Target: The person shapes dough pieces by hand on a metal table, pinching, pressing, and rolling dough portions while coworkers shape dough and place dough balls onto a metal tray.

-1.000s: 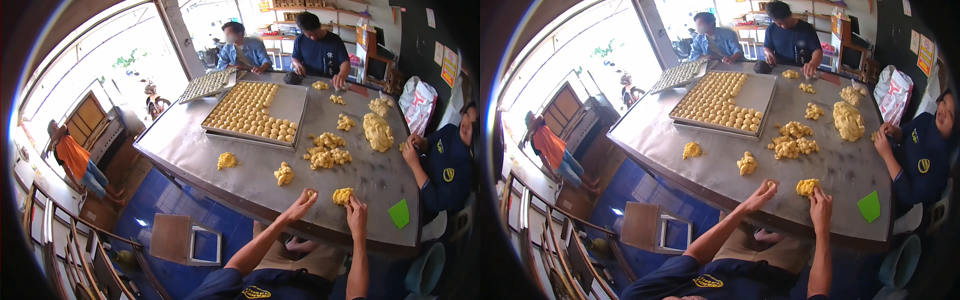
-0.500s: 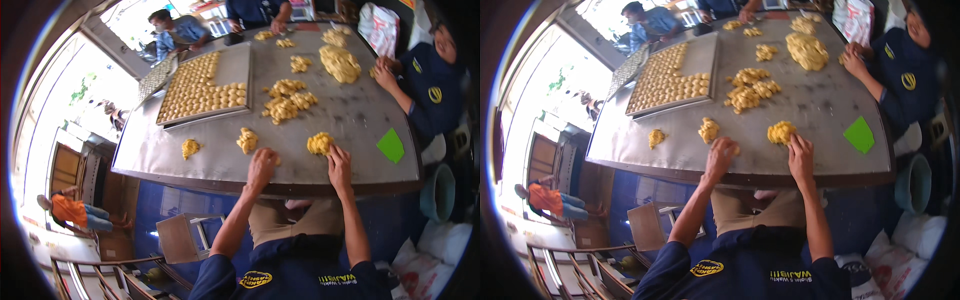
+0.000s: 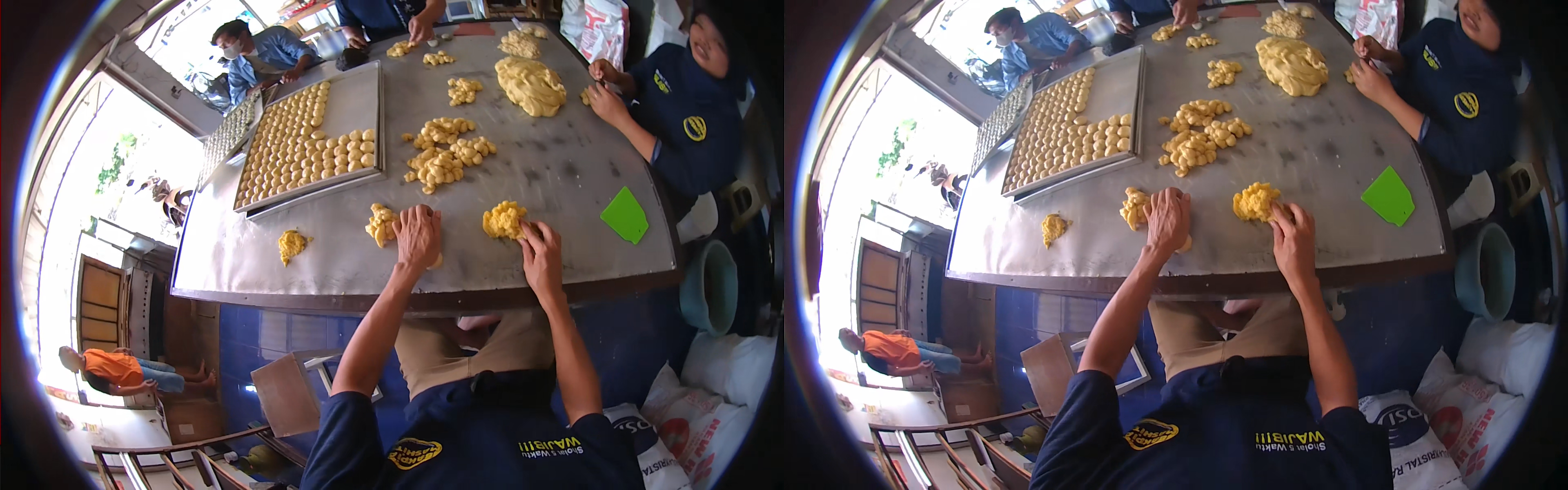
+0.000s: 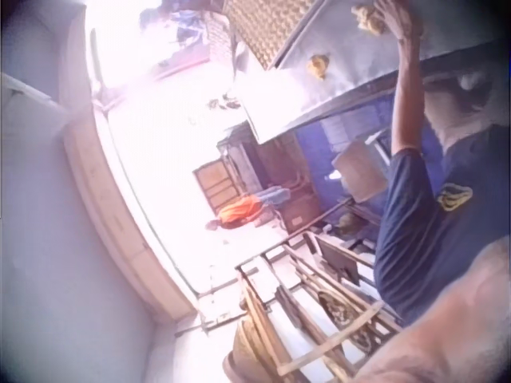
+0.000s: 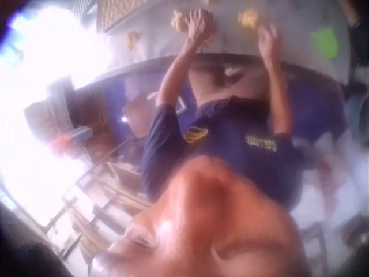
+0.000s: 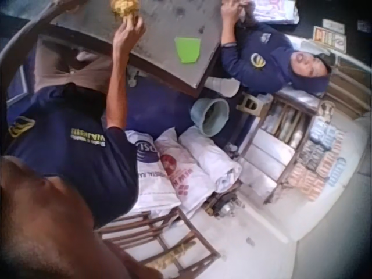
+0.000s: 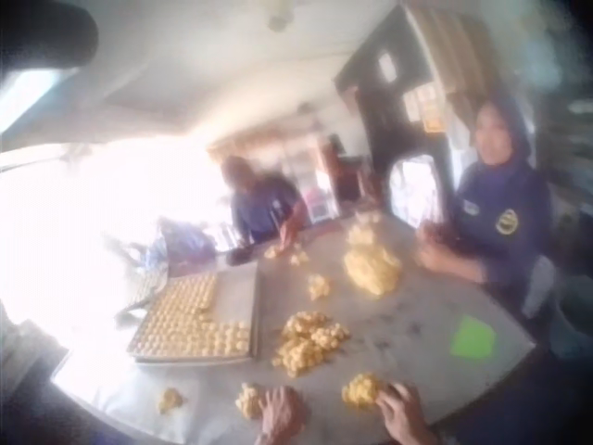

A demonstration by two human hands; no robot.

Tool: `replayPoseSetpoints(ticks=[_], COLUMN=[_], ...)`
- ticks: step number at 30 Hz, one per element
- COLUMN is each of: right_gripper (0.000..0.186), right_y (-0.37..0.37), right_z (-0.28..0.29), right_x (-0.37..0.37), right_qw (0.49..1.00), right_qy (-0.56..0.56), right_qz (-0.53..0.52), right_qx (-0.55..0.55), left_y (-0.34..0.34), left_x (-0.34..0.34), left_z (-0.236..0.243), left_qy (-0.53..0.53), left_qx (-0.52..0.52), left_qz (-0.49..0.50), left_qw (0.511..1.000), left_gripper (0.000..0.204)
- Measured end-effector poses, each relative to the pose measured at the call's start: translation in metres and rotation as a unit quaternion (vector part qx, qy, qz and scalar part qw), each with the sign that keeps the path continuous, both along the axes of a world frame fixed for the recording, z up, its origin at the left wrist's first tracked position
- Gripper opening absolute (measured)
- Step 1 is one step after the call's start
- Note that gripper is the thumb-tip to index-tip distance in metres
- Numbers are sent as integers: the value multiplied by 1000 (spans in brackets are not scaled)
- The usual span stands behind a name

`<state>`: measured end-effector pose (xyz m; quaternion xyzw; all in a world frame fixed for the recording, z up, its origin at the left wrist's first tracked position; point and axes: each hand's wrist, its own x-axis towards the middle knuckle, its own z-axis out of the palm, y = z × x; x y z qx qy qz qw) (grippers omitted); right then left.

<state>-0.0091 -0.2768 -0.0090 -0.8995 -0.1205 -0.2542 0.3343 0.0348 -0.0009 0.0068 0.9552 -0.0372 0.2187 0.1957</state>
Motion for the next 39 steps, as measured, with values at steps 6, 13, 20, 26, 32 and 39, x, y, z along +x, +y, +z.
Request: replayPoseSetpoints(ticks=[6, 13, 20, 26, 32, 39], right_gripper=[43, 45, 54, 47, 20, 41], right_y=[-4, -10, 5, 9, -1, -7], right_z=[-1, -3, 5, 18, 26, 13], right_x=[1, 4, 9, 25, 37, 20], right_qw=[1000, 999, 998, 998, 984, 997], right_qy=[18, 24, 7, 7, 58, 6], right_qz=[-2, -18, 25, 30, 72, 28], right_qx=[8, -28, -64, -47, -155, -71], left_y=[20, 52, 120, 121, 122, 34], left_x=[-63, -46, 26, 27, -1, -81], left_z=[3, 85, 20, 28, 36, 1], left_qy=[-11, -194, 172, 125, -66, 82], left_qx=[72, -282, 29, -56, -363, 57], left_qz=[-116, 20, 120, 66, 88, -18], left_qw=[991, 940, 977, 988, 925, 995], left_gripper=[26, 21, 32, 28, 22, 21])
